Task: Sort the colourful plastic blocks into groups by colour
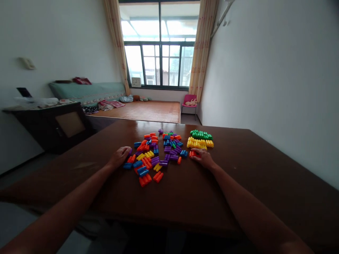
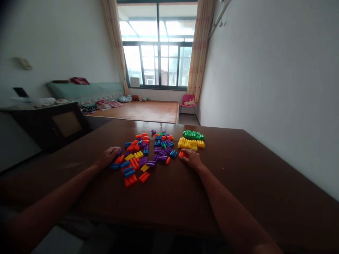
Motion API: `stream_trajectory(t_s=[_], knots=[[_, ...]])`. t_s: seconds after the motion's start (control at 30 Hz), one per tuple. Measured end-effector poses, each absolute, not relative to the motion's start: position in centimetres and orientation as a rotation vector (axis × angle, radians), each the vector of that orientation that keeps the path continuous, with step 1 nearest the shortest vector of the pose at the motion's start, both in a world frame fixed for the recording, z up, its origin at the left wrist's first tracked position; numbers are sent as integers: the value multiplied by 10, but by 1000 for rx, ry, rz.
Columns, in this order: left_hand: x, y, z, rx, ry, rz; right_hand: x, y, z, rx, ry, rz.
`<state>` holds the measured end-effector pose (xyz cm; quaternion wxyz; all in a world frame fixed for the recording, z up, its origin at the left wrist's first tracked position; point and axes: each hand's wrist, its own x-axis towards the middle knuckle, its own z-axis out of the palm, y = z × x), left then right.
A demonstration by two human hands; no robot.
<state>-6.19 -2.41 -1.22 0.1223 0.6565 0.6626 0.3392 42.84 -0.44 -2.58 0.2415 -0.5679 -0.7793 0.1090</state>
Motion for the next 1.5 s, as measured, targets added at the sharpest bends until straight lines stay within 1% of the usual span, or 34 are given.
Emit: stream_trajectory(t_s=[0.2,0.4,0.63,0.73,0.9,1.0,1.13,1.3,1.5], knots=[[-48,-31,-7,1923,2000,1008,435,-5,-33,-1418,-2100,299],[-43,-38,-7,1922,1953,1060,439,-9,-24,-1395,-1941,106],[-49,-28,8,1780,1859,1062,424,-19,-18,-1356,-1985,-28],[-50,-11,11,1747,1812,1068,418,-9,-6,-1398,-2117,46],[-51,6,-3,1749,1774,1173,451,6,3,-1630,-2009,527],[-54,6,-12,1711,1759,1216,475,-6,-5,-1689,-1923,681],[-54,3,-12,1703,1771,1178,482,-34,-13,-1634,-1865,710],[-50,2,-3,1740,1824,1134,456,-54,-9,-1412,-2001,785],[-49,-1,-2,1700,1797,1208,437,-42,-12,-1445,-2005,519]])
